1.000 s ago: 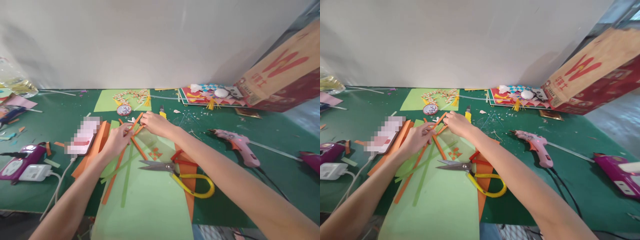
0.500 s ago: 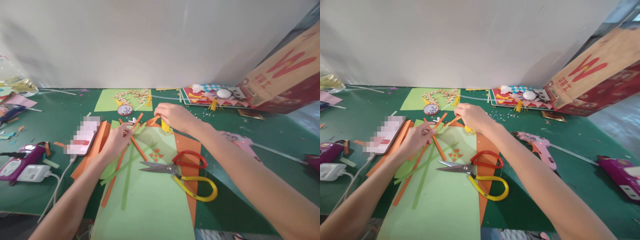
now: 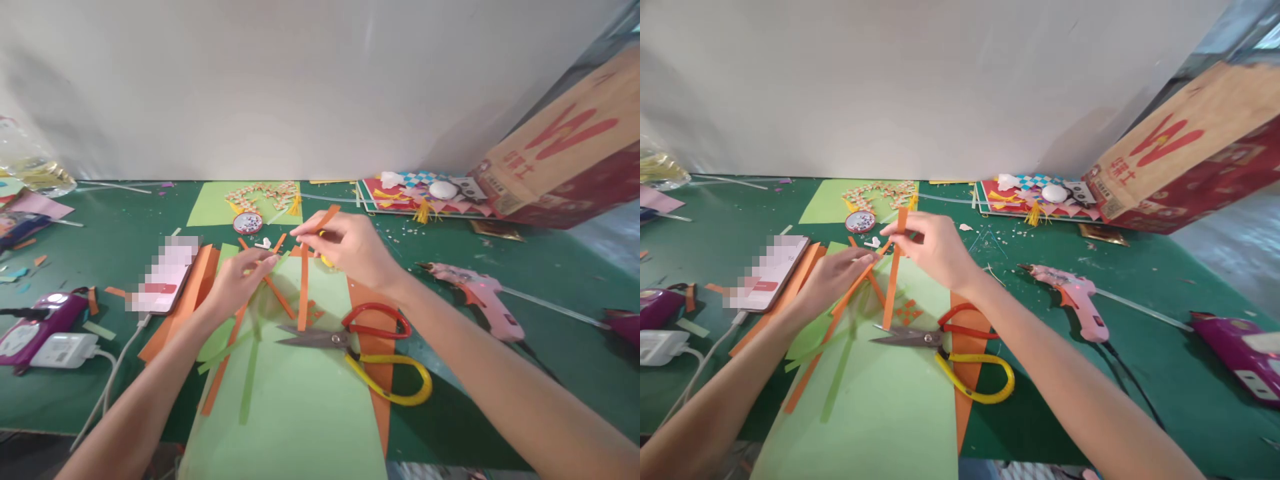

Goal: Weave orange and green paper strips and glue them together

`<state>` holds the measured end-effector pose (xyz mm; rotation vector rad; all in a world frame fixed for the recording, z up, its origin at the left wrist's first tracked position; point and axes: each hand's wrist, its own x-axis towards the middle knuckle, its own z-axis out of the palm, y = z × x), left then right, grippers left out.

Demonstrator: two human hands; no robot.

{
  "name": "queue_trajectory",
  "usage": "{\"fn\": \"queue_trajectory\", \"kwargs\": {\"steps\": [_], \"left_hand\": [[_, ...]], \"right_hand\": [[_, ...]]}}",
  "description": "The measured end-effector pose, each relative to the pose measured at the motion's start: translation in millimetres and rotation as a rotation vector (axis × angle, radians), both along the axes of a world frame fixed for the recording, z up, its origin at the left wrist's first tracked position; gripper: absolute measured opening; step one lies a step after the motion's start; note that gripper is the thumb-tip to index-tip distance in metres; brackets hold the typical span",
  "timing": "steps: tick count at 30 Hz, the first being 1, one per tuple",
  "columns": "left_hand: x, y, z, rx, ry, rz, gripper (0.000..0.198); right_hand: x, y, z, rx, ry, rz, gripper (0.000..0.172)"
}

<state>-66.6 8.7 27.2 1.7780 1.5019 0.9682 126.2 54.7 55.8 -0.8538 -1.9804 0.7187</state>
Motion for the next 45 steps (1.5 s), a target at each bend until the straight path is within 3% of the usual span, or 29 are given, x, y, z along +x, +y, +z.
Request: {"fn": "queue_trajectory", "kwargs": {"steps": [3, 7, 12, 15, 18, 22, 33, 37, 45], "left_hand": [[3.2, -3.9, 6.6, -0.204, -0.185, -0.172, 0.045], [3.3, -5.0, 6.0, -0.259, -0.282, -0.242, 0.039], [1.2, -3.3, 2.9, -0.208, -0.295, -0.178, 0.032], [2.7, -4.0, 4.5, -0.217, -0.278, -0.170, 0.030], [4.5, -5.2, 5.0, -0.205, -0.242, -0.169, 0.030], [5.5, -6.1, 3.5, -0.193, -0.207, -0.176, 0.029], [7.3, -7.4, 6.1, -0.205, -0.234, -0.156, 0.038], [7.1, -7.1, 4.3, -0.270, -0.350, -0.141, 0.043], [11.5, -7.0, 10.6, -0.210, -0.269, -0.155, 0.031]], "right_hand": [[-14.4, -9.2, -10.4, 0.086, -0.023, -0.021, 0.017], [-22.5, -18.2, -18.6, 0.146, -0.067, 0.019, 0.021], [-13.3, -19.0, -14.5, -0.099, 0.071, 0.241, 0.033], [-9.5, -13.2, -13.5, -0.289, 0.195, 0.127, 0.028], [-12.3, -8.7, -16.1, -0.403, 0.125, 0.060, 0.023], [-19.0, -8.2, -20.2, -0.414, 0.026, 0.056, 0.015], [-25.2, -8.8, -28.4, -0.421, 0.154, 0.045, 0.013], [-26.7, -11.0, -28.0, -0.399, 0.159, 0.004, 0.013], [-28.5, -14.5, -28.5, -0.454, 0.221, 0.047, 0.014]]}}
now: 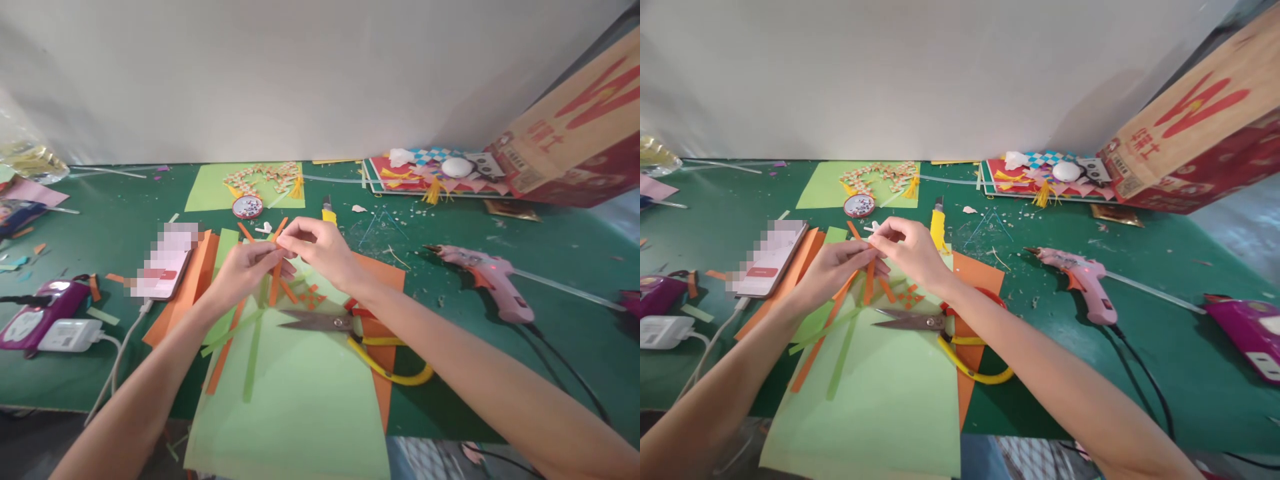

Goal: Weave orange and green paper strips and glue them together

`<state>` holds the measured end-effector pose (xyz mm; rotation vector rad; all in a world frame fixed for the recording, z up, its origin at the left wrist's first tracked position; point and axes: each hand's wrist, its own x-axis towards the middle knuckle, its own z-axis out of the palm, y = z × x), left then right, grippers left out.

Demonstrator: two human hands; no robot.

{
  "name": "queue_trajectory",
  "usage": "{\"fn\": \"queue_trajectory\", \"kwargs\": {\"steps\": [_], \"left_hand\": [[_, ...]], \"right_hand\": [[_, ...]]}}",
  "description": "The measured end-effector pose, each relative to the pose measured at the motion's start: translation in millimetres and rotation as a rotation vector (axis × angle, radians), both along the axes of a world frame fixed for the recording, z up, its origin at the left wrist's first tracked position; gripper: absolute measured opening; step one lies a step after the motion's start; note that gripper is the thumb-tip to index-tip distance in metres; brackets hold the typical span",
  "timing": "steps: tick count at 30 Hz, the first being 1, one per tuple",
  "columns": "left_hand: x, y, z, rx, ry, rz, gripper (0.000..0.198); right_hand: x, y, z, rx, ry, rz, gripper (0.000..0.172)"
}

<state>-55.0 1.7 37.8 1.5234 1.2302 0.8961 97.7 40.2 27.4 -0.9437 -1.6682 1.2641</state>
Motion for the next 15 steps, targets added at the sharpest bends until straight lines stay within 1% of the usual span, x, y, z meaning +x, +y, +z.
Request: {"fn": "queue_trajectory", "kwargs": {"steps": [2, 5, 9, 11, 13, 15], "left_hand": [[-0.6, 0.5, -0.8, -0.005, -0.006, -0.006, 0.032], [-3.2, 1.8, -3.9, -0.005, -0.034, -0.011, 0.032], [-7.8, 4.7, -6.7, 0.023, -0.076, 0.041, 0.029], [-10.7, 6.7, -7.6, 0.047, -0.090, 0.105, 0.027], [-14.4, 9.2, -8.9, 0.077, -0.099, 0.221, 0.025], [-18.6, 11.5, -10.9, 0.130, -0.057, 0.353, 0.023]], "right_hand": [[0.8, 1.0, 0.5, -0.003, 0.030, -0.026, 0.015], [4.5, 6.0, 5.7, 0.008, 0.095, -0.117, 0.016], [16.2, 19.5, 17.7, 0.042, 0.180, -0.225, 0.014], [25.3, 27.5, 24.1, 0.046, 0.222, -0.269, 0.014], [35.5, 34.3, 30.0, 0.036, 0.263, -0.293, 0.015], [44.4, 38.6, 35.1, 0.016, 0.261, -0.261, 0.017]]}}
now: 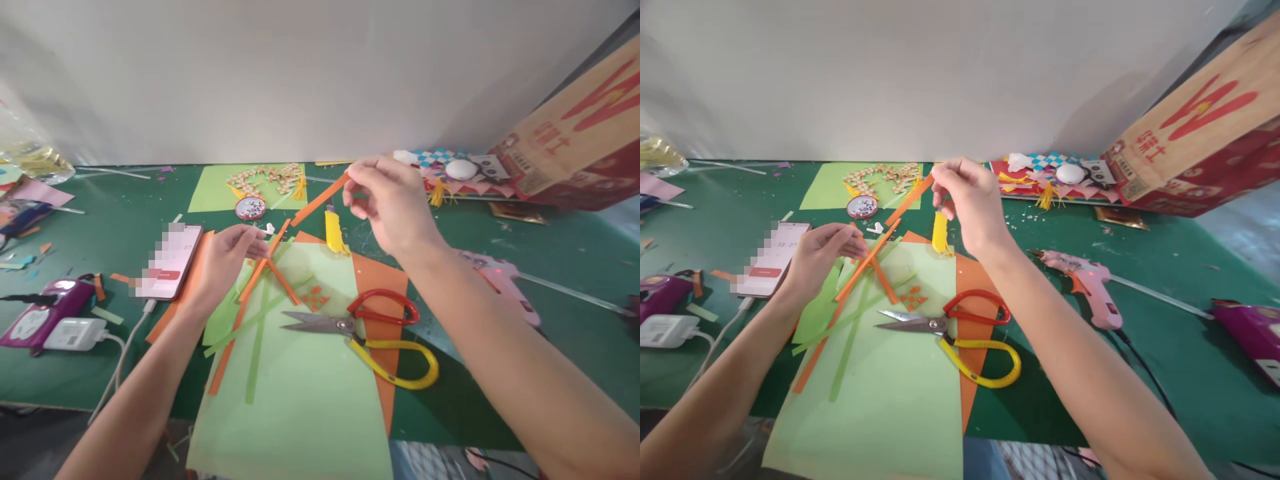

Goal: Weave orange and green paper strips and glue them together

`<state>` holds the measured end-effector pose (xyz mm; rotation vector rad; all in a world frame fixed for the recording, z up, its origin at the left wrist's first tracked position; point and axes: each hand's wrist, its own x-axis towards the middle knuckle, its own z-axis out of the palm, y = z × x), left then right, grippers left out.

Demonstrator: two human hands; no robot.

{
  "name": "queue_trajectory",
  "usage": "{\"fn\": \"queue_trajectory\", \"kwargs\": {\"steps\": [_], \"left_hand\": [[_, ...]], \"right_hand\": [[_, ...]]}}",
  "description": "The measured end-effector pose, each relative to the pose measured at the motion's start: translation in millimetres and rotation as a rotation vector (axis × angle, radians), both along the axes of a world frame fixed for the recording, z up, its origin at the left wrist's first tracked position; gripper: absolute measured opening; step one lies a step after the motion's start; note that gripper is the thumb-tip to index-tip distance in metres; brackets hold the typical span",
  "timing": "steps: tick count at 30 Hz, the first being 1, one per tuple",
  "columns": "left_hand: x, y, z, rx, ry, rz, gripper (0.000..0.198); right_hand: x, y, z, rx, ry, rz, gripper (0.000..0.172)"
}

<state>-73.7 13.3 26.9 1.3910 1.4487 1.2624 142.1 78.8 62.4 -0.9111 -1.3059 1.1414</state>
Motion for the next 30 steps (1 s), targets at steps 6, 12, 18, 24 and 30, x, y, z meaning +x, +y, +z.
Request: {"fn": "queue_trajectory", "kwargs": {"steps": [6, 12, 18, 24, 30], "left_hand": [[-5.6, 3.0, -7.4, 0.034, 0.474, 0.106, 0.015], [-4.3, 2.7, -13.6, -0.076, 0.732, -0.058, 0.025], [-7.7, 4.2, -15.6, -0.047, 0.615, 0.001, 0.016], [-8.3, 3.8, -6.1, 0.023, 0.540, 0.149, 0.017], [-12.3, 4.9, -3.8, 0.090, 0.416, 0.228, 0.019]], "right_hand": [[-3.0, -5.4, -2.6, -0.268, -0.593, 0.381, 0.015], [-24.4, -18.2, -30.3, 0.197, -1.374, 0.132, 0.021], [-42.2, -14.4, -42.0, 0.717, -1.620, 0.309, 0.029], [-56.4, -2.7, -51.8, 0.908, -1.674, 0.379, 0.028], [-51.1, 2.3, -52.9, 0.943, -1.675, 0.405, 0.027]]}}
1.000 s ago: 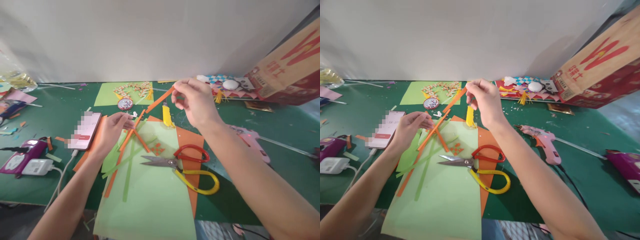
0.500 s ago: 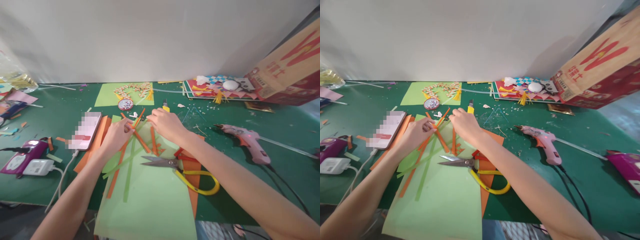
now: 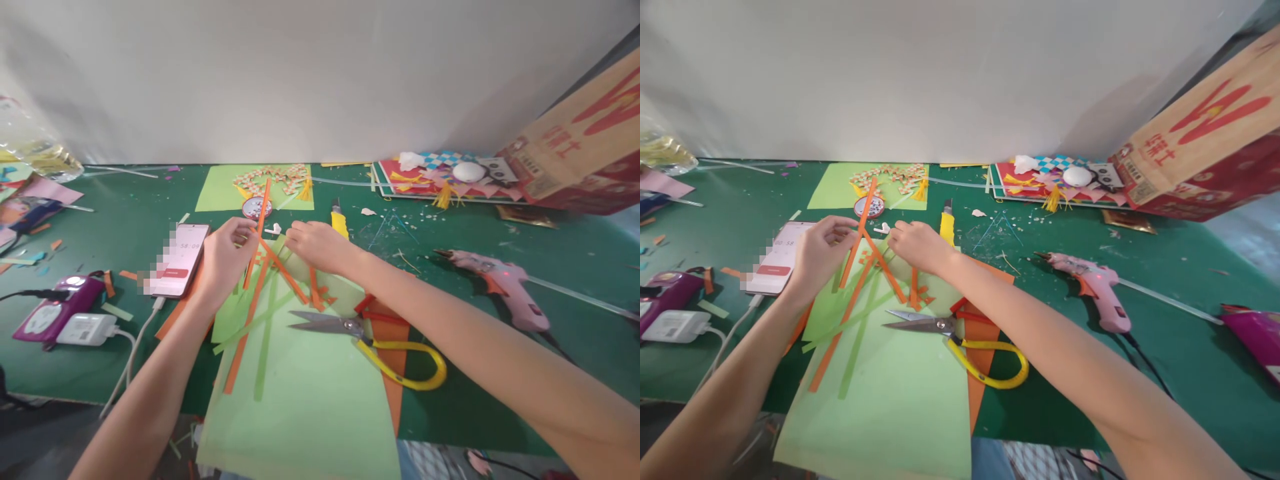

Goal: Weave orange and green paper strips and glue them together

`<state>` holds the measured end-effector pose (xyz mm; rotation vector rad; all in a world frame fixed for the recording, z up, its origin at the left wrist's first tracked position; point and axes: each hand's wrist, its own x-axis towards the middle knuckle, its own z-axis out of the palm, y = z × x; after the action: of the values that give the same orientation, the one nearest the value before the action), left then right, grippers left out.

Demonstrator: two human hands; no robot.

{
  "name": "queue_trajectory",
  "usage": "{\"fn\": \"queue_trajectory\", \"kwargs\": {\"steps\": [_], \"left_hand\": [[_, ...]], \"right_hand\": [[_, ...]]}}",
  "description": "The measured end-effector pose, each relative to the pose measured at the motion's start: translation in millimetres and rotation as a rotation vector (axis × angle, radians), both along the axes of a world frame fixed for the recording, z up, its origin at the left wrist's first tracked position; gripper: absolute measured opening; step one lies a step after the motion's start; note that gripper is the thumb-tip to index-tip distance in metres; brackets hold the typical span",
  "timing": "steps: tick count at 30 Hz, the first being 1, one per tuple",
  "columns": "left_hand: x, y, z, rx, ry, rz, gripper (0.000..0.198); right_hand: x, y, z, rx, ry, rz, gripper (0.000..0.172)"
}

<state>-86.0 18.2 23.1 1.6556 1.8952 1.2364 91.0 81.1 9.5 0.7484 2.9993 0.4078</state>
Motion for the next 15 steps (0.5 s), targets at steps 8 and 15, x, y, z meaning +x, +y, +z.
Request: {"fn": "queue_trajectory", "kwargs": {"steps": [8, 15], "left_hand": [[-1.2, 0.6, -2.0, 0.011, -0.050, -0.030, 0.020], [0.2, -0.1, -1.8, -0.021, -0.018, -0.036, 0.022]], "right_hand": [[2.6, 2.9, -0.2, 0.002, -0.008, 0.060, 0.024], [1.9, 6.5, -3.3, 0.056, 0.029, 0.078, 0.029]]}}
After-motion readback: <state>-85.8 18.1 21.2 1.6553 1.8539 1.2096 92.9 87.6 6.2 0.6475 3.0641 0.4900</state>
